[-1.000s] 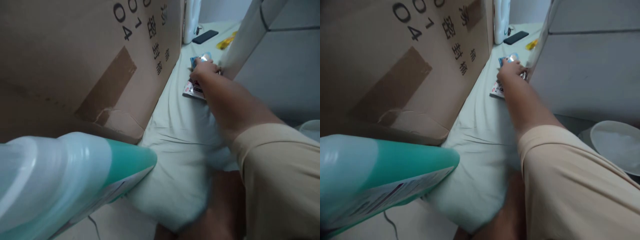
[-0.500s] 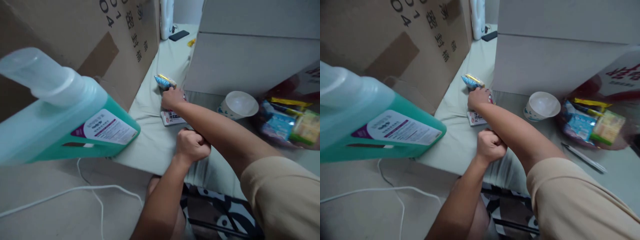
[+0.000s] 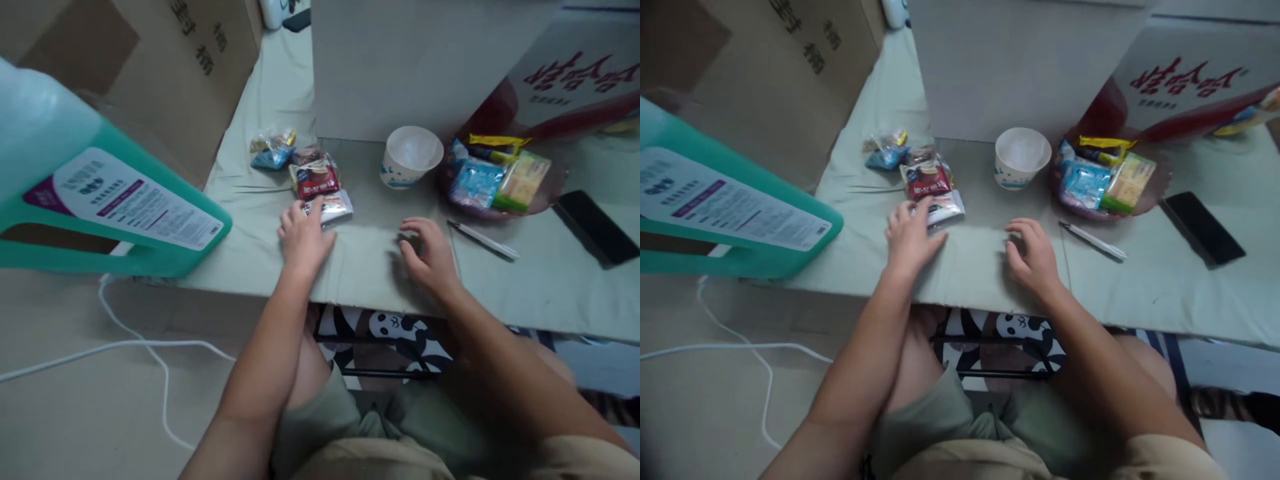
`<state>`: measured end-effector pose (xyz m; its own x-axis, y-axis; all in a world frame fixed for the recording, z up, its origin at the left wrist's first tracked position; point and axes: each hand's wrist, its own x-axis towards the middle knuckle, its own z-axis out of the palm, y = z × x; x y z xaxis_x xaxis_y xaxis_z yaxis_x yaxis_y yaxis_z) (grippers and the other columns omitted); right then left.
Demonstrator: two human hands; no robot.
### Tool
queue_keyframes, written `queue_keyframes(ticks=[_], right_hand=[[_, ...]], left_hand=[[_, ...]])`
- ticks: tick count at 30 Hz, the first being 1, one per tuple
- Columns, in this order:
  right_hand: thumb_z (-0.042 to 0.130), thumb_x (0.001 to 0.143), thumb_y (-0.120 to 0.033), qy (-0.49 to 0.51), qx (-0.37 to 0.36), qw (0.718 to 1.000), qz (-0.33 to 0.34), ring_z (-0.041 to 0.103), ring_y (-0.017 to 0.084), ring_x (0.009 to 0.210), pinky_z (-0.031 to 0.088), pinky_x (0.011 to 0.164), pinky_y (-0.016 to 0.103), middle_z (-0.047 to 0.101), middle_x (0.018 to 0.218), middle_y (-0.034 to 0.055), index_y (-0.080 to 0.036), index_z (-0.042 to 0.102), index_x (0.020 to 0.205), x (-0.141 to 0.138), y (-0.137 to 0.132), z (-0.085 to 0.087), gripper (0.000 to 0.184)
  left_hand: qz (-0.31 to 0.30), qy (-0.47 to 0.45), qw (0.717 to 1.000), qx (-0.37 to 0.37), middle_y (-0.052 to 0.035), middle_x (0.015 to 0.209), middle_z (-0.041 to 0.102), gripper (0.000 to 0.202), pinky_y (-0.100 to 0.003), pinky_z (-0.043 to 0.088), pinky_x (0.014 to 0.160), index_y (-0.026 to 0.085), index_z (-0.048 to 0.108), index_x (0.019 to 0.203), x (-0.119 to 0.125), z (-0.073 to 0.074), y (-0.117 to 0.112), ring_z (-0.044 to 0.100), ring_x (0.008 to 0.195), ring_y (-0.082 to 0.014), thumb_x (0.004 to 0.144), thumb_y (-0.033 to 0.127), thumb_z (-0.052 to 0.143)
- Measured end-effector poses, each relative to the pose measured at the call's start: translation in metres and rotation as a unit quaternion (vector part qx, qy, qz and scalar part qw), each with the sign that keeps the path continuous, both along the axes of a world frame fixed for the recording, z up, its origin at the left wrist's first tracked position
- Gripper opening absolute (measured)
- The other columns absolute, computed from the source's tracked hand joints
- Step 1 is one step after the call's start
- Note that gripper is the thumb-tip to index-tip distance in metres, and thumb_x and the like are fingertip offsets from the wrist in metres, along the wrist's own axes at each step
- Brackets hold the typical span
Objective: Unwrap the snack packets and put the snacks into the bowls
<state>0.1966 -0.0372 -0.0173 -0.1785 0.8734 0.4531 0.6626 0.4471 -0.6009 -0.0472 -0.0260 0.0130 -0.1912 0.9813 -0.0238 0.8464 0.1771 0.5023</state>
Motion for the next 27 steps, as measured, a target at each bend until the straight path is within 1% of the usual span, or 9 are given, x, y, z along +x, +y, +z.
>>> queue_keyframes(ticks=[5, 8, 9, 11, 13, 16, 21, 24, 27], right_hand=[[0.055, 0.086, -0.020, 0.043, -0.032, 0.999, -0.007, 0.069, 0.026, 0.095, 0.054, 0.087, 0.046, 0.072, 0.100, 0.0090, -0.025, 0.063, 0.098, 0.023, -0.020, -0.010, 0.015], [0.054, 0.087, -0.022, 0.084, -0.061, 0.994, 0.027, 0.069, 0.026, 0.100, 0.055, 0.090, 0.045, 0.073, 0.102, 0.0078, -0.026, 0.062, 0.101, 0.031, -0.017, 0.001, 0.017], [0.056, 0.088, -0.024, 0.115, -0.080, 0.989, 0.036, 0.070, 0.025, 0.102, 0.056, 0.092, 0.045, 0.073, 0.105, 0.0077, -0.026, 0.060, 0.106, 0.034, -0.016, 0.002, 0.019], [0.060, 0.089, -0.032, 0.203, -0.128, 0.970, 0.041, 0.070, 0.024, 0.106, 0.058, 0.094, 0.044, 0.072, 0.116, 0.0088, -0.027, 0.054, 0.122, 0.041, -0.015, 0.000, 0.035], [0.064, 0.089, -0.039, 0.288, -0.180, 0.940, 0.038, 0.071, 0.023, 0.106, 0.060, 0.091, 0.042, 0.070, 0.124, 0.0100, -0.029, 0.042, 0.138, 0.048, -0.013, -0.006, 0.055], [0.064, 0.090, -0.042, 0.329, -0.224, 0.917, 0.025, 0.071, 0.021, 0.089, 0.061, 0.078, 0.038, 0.072, 0.109, 0.0065, -0.029, 0.035, 0.146, 0.056, -0.008, -0.015, 0.064], [0.066, 0.086, -0.036, 0.288, -0.208, 0.934, -0.029, 0.065, 0.019, 0.078, 0.057, 0.070, 0.036, 0.070, 0.097, 0.0031, -0.028, 0.044, 0.140, 0.074, 0.002, -0.010, 0.058], [0.068, 0.085, -0.040, 0.222, -0.160, 0.962, -0.018, 0.066, 0.024, 0.101, 0.058, 0.081, 0.039, 0.067, 0.120, 0.0084, -0.028, 0.050, 0.138, 0.088, 0.001, 0.003, 0.056], [0.074, 0.082, -0.046, 0.130, -0.091, 0.985, 0.074, 0.057, 0.031, 0.128, 0.052, 0.105, 0.050, 0.060, 0.136, 0.0109, -0.029, 0.058, 0.134, 0.095, -0.007, 0.012, 0.058]], left_hand=[[0.030, 0.037, 0.998, 0.029, -0.0199, 0.120, 0.062, 0.033, -0.065, 0.040, 0.107, 0.021, 0.073, 0.102, 0.007, 0.004, 0.006, 0.051, 0.124, -0.0460, 0.069, 0.023, 0.078], [-0.001, -0.163, 0.987, -0.012, -0.0110, 0.090, 0.065, 0.023, -0.051, 0.052, 0.095, 0.019, 0.070, 0.084, 0.023, 0.005, 0.000, 0.061, 0.097, -0.0328, 0.067, 0.034, 0.076], [-0.011, -0.277, 0.959, -0.050, -0.0084, 0.083, 0.064, 0.026, -0.046, 0.055, 0.086, 0.019, 0.069, 0.085, 0.031, 0.005, -0.003, 0.062, 0.087, -0.0283, 0.068, 0.039, 0.074], [-0.032, -0.492, 0.861, -0.127, -0.0071, 0.085, 0.068, 0.037, -0.040, 0.056, 0.072, 0.019, 0.068, 0.095, 0.054, 0.004, -0.009, 0.064, 0.077, -0.0242, 0.069, 0.045, 0.069], [-0.052, -0.613, 0.770, -0.170, -0.0089, 0.096, 0.072, 0.046, -0.040, 0.058, 0.070, 0.021, 0.065, 0.108, 0.080, 0.000, -0.012, 0.070, 0.082, -0.0268, 0.068, 0.044, 0.068], [-0.082, -0.657, 0.721, -0.204, -0.0115, 0.102, 0.074, 0.052, -0.046, 0.061, 0.079, 0.020, 0.063, 0.112, 0.118, -0.007, -0.012, 0.074, 0.099, -0.0349, 0.067, 0.044, 0.068], [-0.091, -0.652, 0.719, -0.223, -0.0114, 0.100, 0.076, 0.053, -0.045, 0.061, 0.090, 0.018, 0.063, 0.109, 0.147, -0.020, -0.003, 0.073, 0.110, -0.0354, 0.068, 0.050, 0.075], [-0.026, -0.625, 0.763, -0.163, -0.0089, 0.099, 0.076, 0.048, -0.043, 0.060, 0.092, 0.019, 0.060, 0.104, 0.147, -0.024, 0.008, 0.074, 0.107, -0.0314, 0.068, 0.046, 0.078], [0.010, -0.610, 0.787, -0.087, -0.0064, 0.108, 0.074, 0.048, -0.042, 0.058, 0.096, 0.023, 0.056, 0.110, 0.138, -0.024, 0.018, 0.072, 0.110, -0.0277, 0.072, 0.042, 0.077]])
